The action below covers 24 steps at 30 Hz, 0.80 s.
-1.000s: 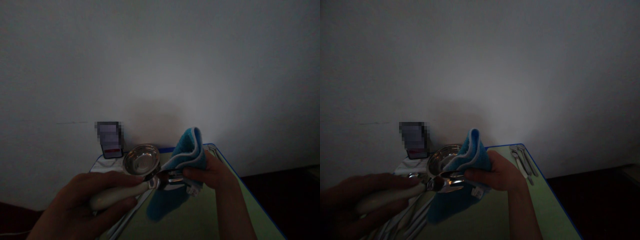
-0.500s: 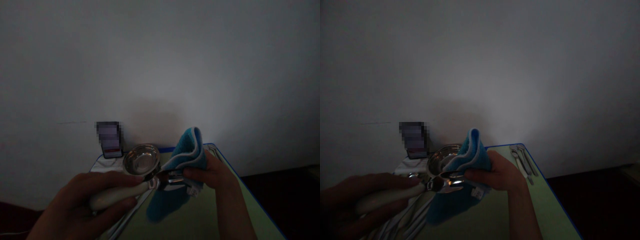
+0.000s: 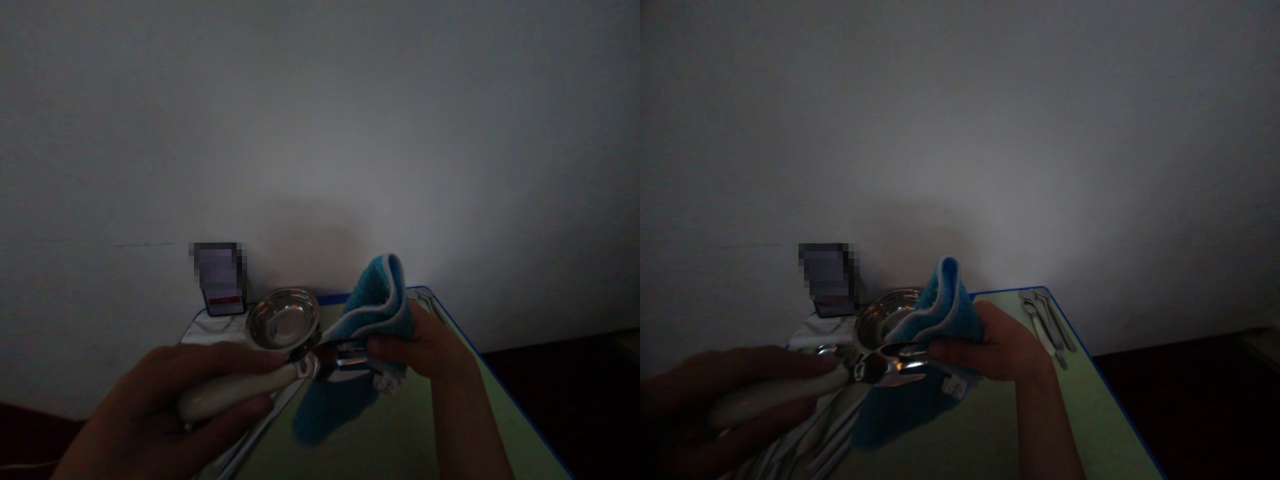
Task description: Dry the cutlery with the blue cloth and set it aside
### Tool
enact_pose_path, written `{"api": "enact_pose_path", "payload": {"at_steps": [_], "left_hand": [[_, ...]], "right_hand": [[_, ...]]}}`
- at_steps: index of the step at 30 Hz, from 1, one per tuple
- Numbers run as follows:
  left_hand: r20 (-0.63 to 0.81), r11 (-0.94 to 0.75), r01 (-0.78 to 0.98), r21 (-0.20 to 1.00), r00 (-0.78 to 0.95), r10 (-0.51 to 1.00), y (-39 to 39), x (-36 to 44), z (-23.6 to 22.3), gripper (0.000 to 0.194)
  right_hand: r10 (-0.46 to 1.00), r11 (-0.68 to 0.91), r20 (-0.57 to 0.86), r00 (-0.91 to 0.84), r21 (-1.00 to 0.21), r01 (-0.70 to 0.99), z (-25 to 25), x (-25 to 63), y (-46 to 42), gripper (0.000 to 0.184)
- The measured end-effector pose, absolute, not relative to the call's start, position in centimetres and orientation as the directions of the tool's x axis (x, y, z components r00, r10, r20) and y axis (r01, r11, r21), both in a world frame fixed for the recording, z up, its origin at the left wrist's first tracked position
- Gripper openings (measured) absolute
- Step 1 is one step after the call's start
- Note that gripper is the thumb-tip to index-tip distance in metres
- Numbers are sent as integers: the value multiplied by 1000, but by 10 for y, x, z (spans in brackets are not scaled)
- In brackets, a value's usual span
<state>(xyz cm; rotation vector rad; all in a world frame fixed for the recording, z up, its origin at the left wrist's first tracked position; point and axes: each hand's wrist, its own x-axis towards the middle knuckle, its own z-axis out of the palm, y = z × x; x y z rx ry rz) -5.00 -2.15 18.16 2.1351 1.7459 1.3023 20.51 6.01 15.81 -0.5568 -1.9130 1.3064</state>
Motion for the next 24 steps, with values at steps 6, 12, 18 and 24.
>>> {"api": "enact_pose_path", "payload": {"at_steps": [6, 12, 18, 24], "left_hand": [[563, -361, 764, 535, -4, 827, -21, -48, 184, 17], [565, -367, 764, 531, 3, 825, -21, -49, 183, 17], [561, -366, 766, 529, 8, 827, -21, -49, 182, 18], [547, -366, 761, 536, 18, 837, -21, -50, 184, 15]], "right_hand": [[708, 401, 322, -628, -916, -17, 159, 206, 59, 20], [682, 440, 317, -659, -898, 23, 160, 209, 62, 22], [705, 390, 293, -646, -921, 8, 161, 207, 60, 22], [693, 400, 290, -660, -916, 18, 162, 208, 60, 17]]}}
